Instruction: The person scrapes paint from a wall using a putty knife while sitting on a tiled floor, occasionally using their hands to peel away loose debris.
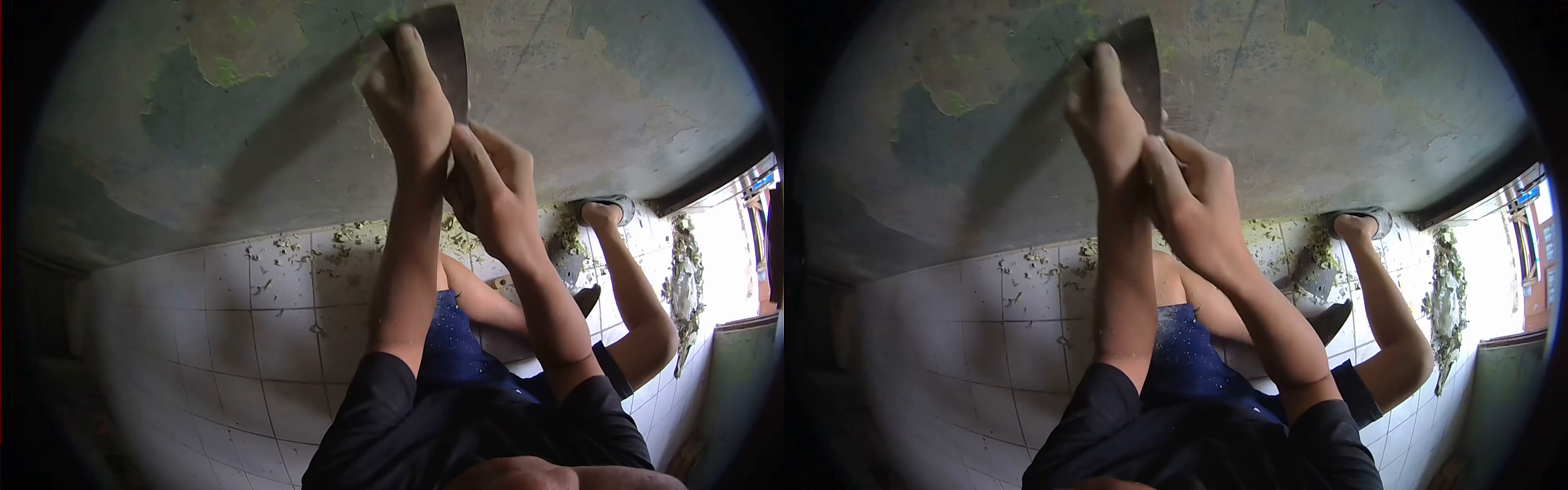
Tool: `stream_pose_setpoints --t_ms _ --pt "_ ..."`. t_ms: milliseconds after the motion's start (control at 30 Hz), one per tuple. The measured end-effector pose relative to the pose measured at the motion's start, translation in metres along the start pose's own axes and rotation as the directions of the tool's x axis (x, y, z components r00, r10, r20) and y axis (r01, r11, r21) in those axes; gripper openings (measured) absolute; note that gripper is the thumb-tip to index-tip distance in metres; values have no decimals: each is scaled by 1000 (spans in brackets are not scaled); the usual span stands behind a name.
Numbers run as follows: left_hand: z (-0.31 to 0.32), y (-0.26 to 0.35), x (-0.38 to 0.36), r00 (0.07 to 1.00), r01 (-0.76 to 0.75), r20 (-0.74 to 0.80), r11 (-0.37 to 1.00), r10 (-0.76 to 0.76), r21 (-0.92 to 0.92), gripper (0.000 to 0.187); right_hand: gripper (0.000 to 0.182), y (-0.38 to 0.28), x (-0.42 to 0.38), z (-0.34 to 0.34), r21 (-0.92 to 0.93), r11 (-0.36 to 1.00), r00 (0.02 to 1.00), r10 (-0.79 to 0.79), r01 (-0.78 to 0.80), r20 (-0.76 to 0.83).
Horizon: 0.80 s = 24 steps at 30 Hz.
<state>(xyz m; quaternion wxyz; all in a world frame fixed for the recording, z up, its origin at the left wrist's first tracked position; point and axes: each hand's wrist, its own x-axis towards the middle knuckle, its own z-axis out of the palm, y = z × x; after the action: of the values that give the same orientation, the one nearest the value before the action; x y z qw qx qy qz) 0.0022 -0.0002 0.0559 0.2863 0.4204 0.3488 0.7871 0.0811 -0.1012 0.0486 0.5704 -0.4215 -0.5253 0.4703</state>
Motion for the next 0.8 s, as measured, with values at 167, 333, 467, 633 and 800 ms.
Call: stream_pose_setpoints --t_ms 167,333,467,633,800 --pt "2 2 -9 998 -62 14 997 63 -36 48 32 3 -3 -2 1 998 998 -58 58 -3" --pt "4 32 21 998 -9 60 999 11 -35 41 33 -19 8 7 -31 998 998 -60 60 5" --pt "5 5 -4 998 -60 33 995 57 80 41 34 -11 -5 -5 -2 1000 1000 -18 18 7" --pt "5 34 13 983 153 120 979 -137 -133 39 31 -23 9 11 -7 989 989 -146 146 9" --pt "10 0 -1 999 -47 4 999 47 -11 52 33 -11 2 -3 -59 998 999 -23 22 -27"
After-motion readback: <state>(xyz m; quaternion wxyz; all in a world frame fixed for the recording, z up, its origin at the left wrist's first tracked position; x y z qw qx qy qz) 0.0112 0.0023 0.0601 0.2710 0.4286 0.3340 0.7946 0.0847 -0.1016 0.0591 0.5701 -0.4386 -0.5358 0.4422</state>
